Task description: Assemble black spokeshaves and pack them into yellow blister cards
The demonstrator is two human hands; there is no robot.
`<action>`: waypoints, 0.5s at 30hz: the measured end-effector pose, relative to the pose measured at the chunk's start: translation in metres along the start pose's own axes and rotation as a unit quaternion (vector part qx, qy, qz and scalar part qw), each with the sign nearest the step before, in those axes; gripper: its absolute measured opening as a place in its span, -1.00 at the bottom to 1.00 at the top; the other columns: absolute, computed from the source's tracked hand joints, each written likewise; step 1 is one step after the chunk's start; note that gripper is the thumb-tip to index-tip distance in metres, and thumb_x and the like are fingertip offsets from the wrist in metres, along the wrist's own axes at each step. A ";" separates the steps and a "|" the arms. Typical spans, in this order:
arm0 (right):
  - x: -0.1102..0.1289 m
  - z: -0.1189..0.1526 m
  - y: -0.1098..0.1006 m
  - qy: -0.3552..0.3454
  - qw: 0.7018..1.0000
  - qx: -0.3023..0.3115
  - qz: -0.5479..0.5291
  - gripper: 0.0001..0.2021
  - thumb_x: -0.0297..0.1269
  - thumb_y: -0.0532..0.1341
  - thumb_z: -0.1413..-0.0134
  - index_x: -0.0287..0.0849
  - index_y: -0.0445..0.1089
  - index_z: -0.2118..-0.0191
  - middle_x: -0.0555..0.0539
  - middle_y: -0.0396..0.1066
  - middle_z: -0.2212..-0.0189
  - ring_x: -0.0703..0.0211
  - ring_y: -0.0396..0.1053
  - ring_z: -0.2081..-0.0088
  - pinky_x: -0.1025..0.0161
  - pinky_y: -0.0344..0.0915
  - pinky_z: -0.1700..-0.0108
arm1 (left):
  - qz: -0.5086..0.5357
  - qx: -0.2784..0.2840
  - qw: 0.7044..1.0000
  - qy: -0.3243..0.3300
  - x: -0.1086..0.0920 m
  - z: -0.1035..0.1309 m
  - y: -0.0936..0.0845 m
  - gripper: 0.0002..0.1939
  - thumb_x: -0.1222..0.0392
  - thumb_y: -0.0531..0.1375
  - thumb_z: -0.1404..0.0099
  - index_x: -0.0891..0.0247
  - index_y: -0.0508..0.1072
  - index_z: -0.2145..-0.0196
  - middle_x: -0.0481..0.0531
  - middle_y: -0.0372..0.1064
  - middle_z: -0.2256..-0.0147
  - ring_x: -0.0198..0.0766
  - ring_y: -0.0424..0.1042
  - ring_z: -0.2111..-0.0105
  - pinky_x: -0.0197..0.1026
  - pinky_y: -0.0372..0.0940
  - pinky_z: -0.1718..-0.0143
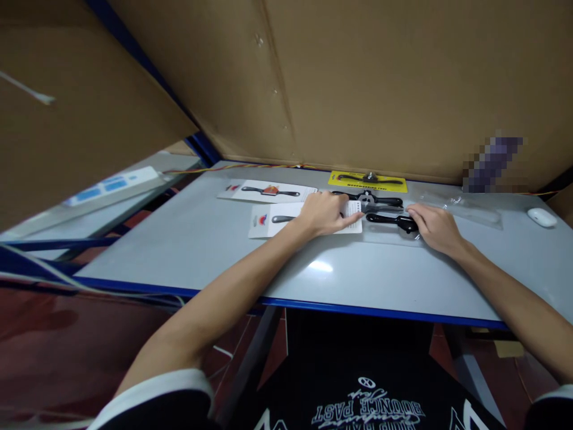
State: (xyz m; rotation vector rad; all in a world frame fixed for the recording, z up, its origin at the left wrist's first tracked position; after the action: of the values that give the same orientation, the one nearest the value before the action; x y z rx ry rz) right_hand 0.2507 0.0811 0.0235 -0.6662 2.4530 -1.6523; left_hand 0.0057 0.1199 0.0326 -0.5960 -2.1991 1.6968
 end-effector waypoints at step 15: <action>0.057 0.011 -0.007 -0.096 0.993 -0.019 0.067 -0.58 -0.24 -0.03 -0.53 -0.22 0.58 -0.07 -0.19 0.66 0.23 0.03 0.57 0.26 0.16 0.26 0.26 | -0.018 -0.098 0.983 0.157 -0.060 0.011 0.008 -0.32 -0.39 -0.04 -0.51 0.28 0.56 0.09 0.30 0.54 0.13 0.11 0.45 0.10 0.04 0.25 0.12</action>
State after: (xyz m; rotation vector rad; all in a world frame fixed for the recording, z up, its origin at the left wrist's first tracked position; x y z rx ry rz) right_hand 0.2045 0.0461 0.0337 -0.6201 2.3417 -1.4262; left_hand 0.0538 0.0825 0.0225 -0.8066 -2.1435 1.2752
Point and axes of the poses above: each hand's wrist, its own z-axis away from the middle knuckle, its own y-axis out of the palm, x = y × z, the point moved 9 cm from there along -z, towards the middle knuckle
